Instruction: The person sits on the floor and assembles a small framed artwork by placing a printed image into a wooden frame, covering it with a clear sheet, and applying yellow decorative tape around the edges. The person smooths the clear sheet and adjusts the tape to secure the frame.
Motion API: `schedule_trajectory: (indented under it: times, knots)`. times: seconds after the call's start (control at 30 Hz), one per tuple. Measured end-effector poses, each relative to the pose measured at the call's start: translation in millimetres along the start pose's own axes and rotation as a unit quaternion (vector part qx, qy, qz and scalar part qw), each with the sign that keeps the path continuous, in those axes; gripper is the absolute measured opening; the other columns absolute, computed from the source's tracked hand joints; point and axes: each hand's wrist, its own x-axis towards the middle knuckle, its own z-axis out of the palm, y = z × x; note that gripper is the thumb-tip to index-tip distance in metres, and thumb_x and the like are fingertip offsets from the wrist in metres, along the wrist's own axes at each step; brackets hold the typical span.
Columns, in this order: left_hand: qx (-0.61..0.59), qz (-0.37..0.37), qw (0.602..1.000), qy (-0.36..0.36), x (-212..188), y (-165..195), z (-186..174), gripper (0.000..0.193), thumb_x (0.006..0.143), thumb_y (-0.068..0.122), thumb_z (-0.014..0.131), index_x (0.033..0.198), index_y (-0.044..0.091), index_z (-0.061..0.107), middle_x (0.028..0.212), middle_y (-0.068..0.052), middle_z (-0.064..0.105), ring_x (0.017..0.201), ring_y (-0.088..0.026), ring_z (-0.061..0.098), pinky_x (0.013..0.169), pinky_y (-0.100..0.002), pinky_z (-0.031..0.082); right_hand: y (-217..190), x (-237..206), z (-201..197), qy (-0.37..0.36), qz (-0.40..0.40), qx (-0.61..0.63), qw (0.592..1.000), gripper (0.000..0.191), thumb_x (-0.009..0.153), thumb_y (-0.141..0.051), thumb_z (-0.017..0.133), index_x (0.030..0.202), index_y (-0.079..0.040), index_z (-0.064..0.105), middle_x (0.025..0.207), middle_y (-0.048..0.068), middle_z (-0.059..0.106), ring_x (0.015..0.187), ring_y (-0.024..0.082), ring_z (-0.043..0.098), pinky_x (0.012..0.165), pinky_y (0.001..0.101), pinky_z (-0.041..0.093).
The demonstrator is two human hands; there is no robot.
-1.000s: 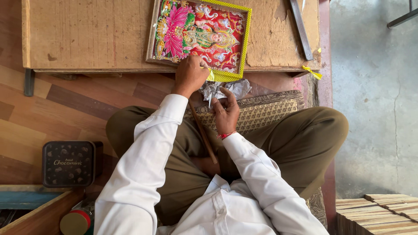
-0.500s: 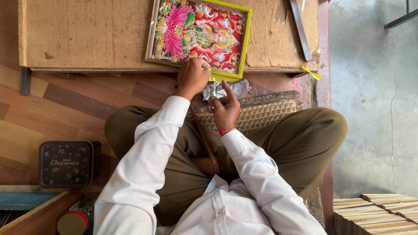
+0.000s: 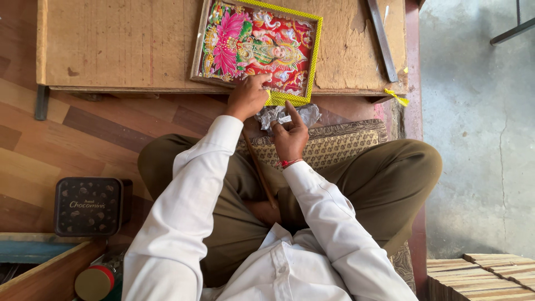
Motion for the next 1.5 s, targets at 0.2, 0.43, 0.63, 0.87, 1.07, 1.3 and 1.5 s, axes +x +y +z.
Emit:
schedule_trajectory:
  times: [0.2,0.43,0.63,0.87,1.07,1.3,1.5]
  knots:
    - [0.133,-0.140,0.977,-0.091,4.4,32.0,-6.3,0.052,0.089,0.015,0.049,0.139,0.022,0.063,0.135,-0.013,0.065,0.123,-0.035,0.063,0.102,-0.048,0.049,-7.2,-2.2,-2.8,-0.030,0.020,0.049,0.998,0.063,0.087,0.003,0.073,0.147,-0.006,0.056,0.067,0.002,0.065,0.050,0.008,0.059,0.044,0.0257,0.047]
    - [0.140,-0.145,0.966,-0.164,-8.5,21.1,-9.1,0.083,0.080,0.003,0.049,0.156,0.032,0.036,0.154,-0.006,0.048,0.134,-0.031,0.053,0.107,-0.046,0.046,-18.3,34.7,-56.2,0.069,-0.070,0.116,0.988,0.053,0.092,0.000,0.071,0.143,-0.006,0.057,0.078,0.006,0.072,0.058,0.012,0.065,0.049,0.0261,0.051]
    - [0.106,-0.106,0.978,-0.147,-34.9,17.3,1.3,0.085,0.089,0.003,0.057,0.164,0.013,0.018,0.154,-0.017,0.047,0.130,-0.039,0.056,0.109,-0.046,0.046,-30.8,97.2,-97.4,0.159,-0.090,-0.103,0.978,0.055,0.090,-0.011,0.079,0.141,-0.004,0.061,0.100,0.015,0.076,0.086,0.019,0.073,0.076,0.0324,0.060]
    - [0.101,0.020,0.993,0.058,-68.8,-17.8,-26.8,0.097,0.073,0.001,0.084,0.156,0.008,0.034,0.148,-0.024,0.053,0.133,-0.042,0.053,0.108,-0.046,0.046,-5.2,54.8,-48.4,0.200,-0.183,-0.059,0.961,0.067,0.091,-0.018,0.085,0.145,0.001,0.051,0.133,0.020,0.058,0.121,0.029,0.056,0.100,0.0410,0.050]
    - [0.226,0.027,0.935,0.272,-22.1,-60.3,-125.6,0.094,0.078,-0.005,0.085,0.159,0.007,0.040,0.145,-0.022,0.055,0.129,-0.043,0.058,0.105,-0.047,0.050,-21.5,43.6,6.6,-0.024,0.249,0.423,0.871,0.052,0.091,-0.034,0.087,0.120,-0.005,0.056,0.112,0.011,0.056,0.099,0.028,0.052,0.083,0.0420,0.040]
    - [0.269,-0.053,0.898,0.343,-16.3,-71.9,-149.4,0.094,0.075,0.008,0.088,0.154,0.000,0.039,0.146,-0.025,0.047,0.129,-0.044,0.054,0.105,-0.052,0.043,-34.6,64.4,38.6,0.028,0.330,0.451,0.829,0.040,0.078,-0.031,0.081,0.116,-0.022,0.073,0.115,0.002,0.070,0.111,0.021,0.062,0.093,0.0368,0.044]
    - [0.122,-0.098,0.956,0.248,-29.3,-42.9,-95.8,0.035,0.095,0.018,0.075,0.126,0.006,0.063,0.130,-0.020,0.064,0.122,-0.044,0.056,0.107,-0.054,0.042,-33.2,75.5,43.1,0.032,0.319,0.513,0.796,0.018,0.084,-0.017,0.078,0.098,-0.010,0.070,0.096,0.004,0.070,0.089,0.024,0.069,0.077,0.0376,0.058]
